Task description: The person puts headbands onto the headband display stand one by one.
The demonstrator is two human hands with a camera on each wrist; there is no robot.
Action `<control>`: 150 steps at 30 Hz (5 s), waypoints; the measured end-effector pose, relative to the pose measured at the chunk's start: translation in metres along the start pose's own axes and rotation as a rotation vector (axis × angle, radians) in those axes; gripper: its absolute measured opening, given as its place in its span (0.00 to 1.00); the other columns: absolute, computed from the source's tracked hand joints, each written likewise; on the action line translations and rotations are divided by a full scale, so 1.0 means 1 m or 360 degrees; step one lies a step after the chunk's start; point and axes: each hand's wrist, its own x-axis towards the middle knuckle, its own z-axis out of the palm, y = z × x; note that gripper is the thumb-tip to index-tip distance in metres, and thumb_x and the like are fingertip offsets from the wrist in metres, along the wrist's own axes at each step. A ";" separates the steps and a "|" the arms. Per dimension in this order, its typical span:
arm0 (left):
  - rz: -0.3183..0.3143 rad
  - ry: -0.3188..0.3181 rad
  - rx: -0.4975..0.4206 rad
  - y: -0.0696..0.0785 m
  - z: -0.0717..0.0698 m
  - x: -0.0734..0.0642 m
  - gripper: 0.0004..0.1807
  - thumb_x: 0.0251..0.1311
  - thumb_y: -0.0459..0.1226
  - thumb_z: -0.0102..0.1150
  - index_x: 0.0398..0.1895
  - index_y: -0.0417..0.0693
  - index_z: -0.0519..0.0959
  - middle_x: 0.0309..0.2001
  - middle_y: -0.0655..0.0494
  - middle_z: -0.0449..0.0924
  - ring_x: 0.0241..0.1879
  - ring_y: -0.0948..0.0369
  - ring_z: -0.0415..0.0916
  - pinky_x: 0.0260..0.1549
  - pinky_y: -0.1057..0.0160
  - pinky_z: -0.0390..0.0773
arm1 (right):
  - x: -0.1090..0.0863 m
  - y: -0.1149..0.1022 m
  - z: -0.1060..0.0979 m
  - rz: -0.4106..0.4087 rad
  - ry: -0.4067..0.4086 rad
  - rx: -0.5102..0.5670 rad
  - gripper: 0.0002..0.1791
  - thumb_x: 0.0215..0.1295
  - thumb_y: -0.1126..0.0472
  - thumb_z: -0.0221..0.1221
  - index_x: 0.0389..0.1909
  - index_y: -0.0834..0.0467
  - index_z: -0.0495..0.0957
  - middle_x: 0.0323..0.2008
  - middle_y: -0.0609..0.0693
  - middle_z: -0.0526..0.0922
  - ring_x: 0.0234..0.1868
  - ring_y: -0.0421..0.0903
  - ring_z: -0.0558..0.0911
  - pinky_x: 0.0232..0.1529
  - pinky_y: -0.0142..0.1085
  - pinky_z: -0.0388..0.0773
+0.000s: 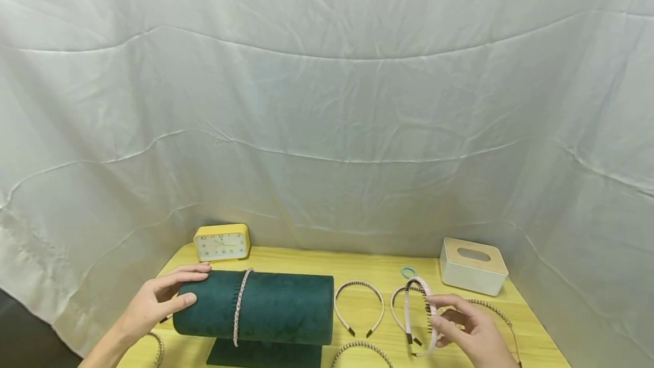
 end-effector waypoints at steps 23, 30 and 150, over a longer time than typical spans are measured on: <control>0.0002 0.0015 -0.0005 0.001 0.001 -0.001 0.22 0.66 0.18 0.63 0.62 0.37 0.85 0.69 0.50 0.83 0.71 0.72 0.76 0.69 0.78 0.72 | 0.023 -0.032 0.075 -0.0209 -0.0047 0.0153 0.21 0.74 0.78 0.61 0.63 0.62 0.82 0.56 0.35 0.85 0.40 0.39 0.89 0.30 0.46 0.92; -0.0014 0.0004 0.0020 -0.003 -0.001 -0.001 0.22 0.66 0.18 0.63 0.63 0.37 0.85 0.70 0.59 0.83 0.71 0.73 0.76 0.69 0.78 0.72 | 0.028 -0.041 0.097 -0.0201 -0.0084 0.0223 0.20 0.74 0.76 0.62 0.63 0.60 0.82 0.52 0.38 0.85 0.39 0.40 0.90 0.29 0.49 0.92; -0.0014 0.0007 0.0000 -0.007 0.002 -0.002 0.23 0.66 0.17 0.63 0.63 0.36 0.84 0.69 0.52 0.83 0.71 0.71 0.76 0.70 0.78 0.72 | 0.096 -0.056 0.193 -0.1444 -0.0012 -0.0643 0.28 0.64 0.49 0.77 0.64 0.50 0.84 0.66 0.56 0.83 0.66 0.53 0.83 0.82 0.40 0.68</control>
